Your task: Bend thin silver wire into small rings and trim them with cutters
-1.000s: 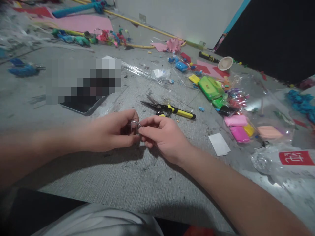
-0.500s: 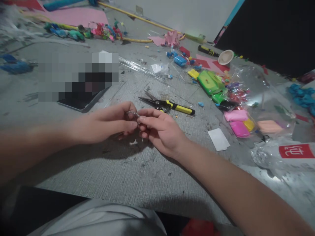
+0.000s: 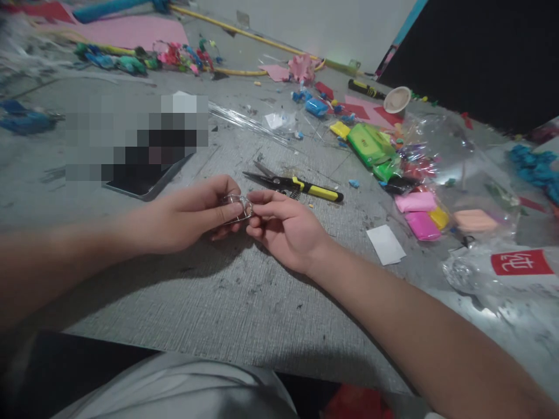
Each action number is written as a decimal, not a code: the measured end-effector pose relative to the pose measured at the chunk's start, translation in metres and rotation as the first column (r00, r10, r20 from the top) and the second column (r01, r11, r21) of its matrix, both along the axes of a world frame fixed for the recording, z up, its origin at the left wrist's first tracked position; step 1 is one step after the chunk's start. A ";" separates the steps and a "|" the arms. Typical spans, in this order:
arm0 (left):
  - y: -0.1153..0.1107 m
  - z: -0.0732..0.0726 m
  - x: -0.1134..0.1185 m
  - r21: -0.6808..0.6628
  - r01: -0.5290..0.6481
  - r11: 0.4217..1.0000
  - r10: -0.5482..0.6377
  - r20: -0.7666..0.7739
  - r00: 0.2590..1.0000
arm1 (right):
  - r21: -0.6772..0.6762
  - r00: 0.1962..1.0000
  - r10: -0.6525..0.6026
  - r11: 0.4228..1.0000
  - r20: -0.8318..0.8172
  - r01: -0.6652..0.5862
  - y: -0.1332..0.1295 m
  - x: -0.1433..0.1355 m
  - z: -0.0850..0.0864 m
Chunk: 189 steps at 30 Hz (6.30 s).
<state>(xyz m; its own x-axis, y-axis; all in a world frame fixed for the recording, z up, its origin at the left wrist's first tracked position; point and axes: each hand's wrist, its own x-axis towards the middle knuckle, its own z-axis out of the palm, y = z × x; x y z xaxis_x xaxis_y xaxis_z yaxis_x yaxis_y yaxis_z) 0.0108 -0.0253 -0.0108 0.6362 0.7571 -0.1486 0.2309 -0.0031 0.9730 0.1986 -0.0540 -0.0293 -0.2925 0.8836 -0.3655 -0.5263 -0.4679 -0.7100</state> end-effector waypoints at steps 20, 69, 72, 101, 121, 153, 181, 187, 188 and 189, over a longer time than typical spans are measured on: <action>0.005 0.008 -0.003 0.039 -0.005 0.999 0.005 0.009 1.000 | 0.087 0.999 -0.009 0.996 0.053 0.004 -0.002 0.001 -0.001; 0.004 0.015 -0.004 -0.168 0.030 0.985 -0.039 -0.050 0.998 | 0.693 0.496 -0.770 -0.099 0.401 -0.714 -0.001 0.028 0.004; 0.003 0.016 -0.004 -0.250 0.005 0.968 -0.007 -0.007 1.000 | 0.707 0.497 -0.768 -0.081 0.405 -0.703 -0.001 0.027 0.004; -0.005 0.013 -0.011 -0.253 0.327 0.911 -0.336 0.008 0.942 | 0.708 0.575 -0.666 -0.098 0.476 -0.700 -0.011 0.023 0.010; -0.009 0.016 -0.011 -0.258 0.289 0.922 -0.303 -0.016 0.953 | 0.628 0.540 -0.691 -0.160 0.481 -0.762 -0.012 0.022 0.013; -0.006 0.017 -0.010 -0.277 0.260 0.925 -0.282 -0.044 0.958 | 0.658 0.488 -0.707 -0.042 0.512 -0.752 -0.016 0.020 0.014; -0.005 0.019 -0.015 -0.210 0.286 0.935 -0.306 -0.068 0.950 | 0.561 0.787 -0.157 0.782 0.597 -0.270 -0.016 0.010 0.005; 0.001 0.015 -0.014 -0.207 0.231 0.950 -0.248 -0.059 0.967 | 0.581 0.758 -0.158 0.744 0.633 -0.330 -0.012 0.012 0.005; 0.002 0.014 -0.014 -0.209 0.210 0.955 -0.223 -0.039 0.974 | 0.592 0.741 -0.181 0.732 0.646 -0.337 -0.011 0.013 0.005; 0.004 0.013 -0.014 -0.212 0.186 0.959 -0.194 -0.015 0.981 | 0.605 0.722 -0.209 0.718 0.659 -0.344 -0.010 0.014 0.005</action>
